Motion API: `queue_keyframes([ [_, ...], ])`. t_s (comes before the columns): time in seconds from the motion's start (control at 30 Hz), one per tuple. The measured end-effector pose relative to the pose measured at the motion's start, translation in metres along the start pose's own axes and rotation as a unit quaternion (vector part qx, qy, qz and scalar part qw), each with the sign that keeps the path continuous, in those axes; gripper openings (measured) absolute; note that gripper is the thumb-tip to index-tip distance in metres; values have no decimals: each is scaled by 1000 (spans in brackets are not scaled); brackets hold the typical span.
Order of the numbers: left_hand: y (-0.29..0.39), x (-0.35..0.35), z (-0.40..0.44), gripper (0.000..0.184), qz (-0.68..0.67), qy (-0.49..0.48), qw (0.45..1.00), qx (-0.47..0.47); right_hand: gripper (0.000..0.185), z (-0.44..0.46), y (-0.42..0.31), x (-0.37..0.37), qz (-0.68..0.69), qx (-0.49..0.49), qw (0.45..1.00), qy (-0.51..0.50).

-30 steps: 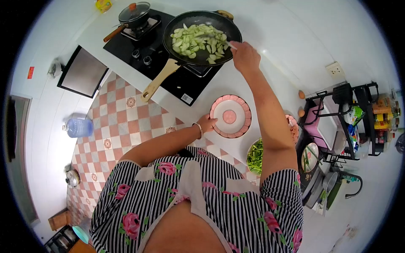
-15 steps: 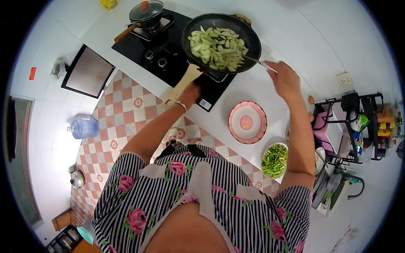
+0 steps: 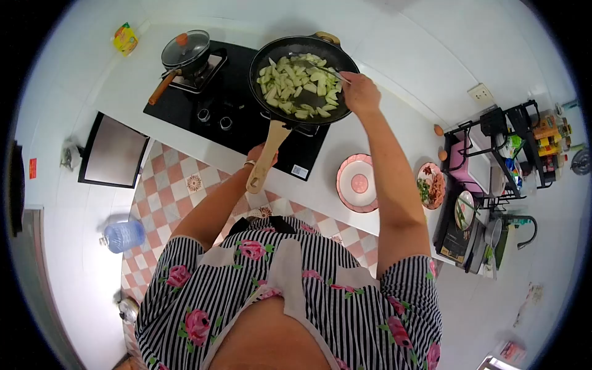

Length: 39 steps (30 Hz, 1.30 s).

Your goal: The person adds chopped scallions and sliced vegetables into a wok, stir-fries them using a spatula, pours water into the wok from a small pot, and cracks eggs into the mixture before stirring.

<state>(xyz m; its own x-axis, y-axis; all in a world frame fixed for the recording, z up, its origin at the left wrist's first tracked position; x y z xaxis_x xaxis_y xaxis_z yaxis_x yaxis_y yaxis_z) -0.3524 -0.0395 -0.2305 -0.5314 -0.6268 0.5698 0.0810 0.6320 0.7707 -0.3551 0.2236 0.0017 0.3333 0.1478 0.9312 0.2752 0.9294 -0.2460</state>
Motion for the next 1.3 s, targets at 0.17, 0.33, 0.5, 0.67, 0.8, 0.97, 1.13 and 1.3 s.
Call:
queue_keyframes([
  [0.17, -10, 67, 8, 11, 115, 91, 981, -125, 27, -18, -36, -10, -51, 37, 997, -53],
  [0.33, 0, 130, 49, 16, 172, 163, 966, -107, 29, -60, -38, 51, -122, 84, 983, -110],
  [0.5, -7, 134, 102, 18, 302, 98, 947, -55, 26, -82, -26, 133, -96, 57, 984, -139],
  [0.67, -4, 130, 119, 16, 351, 61, 933, -37, 22, -85, -26, 105, -135, 56, 979, -145],
  [0.8, 6, 126, 127, 18, 382, 24, 924, -4, 22, -56, -25, 72, -96, -56, 987, -114],
  [0.97, 3, 138, 135, 17, 320, 43, 944, 69, 21, -16, -2, 99, -175, -125, 974, -77],
  [1.13, 24, 194, 92, 23, 18, 198, 970, -140, 17, 39, 69, 35, -265, -50, 927, -262],
  [1.3, 79, 177, 20, 25, -340, -52, 937, -57, 17, 21, 46, -27, 155, -249, 924, -246],
])
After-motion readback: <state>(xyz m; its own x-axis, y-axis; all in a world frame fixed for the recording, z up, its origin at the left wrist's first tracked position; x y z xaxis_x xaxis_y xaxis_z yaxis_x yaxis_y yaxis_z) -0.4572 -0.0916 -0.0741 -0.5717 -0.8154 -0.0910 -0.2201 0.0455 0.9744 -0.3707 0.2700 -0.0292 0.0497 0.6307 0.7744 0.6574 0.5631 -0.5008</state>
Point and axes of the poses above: each hand's wrist, its own z-axis towards the middle knuckle, its own x-axis out of the back of the hand, y = z × x, the point moved 3 cm from there along z, towards the middle knuckle, and after that the axes turned 3 degrees about -z, right-handed, at the moved point
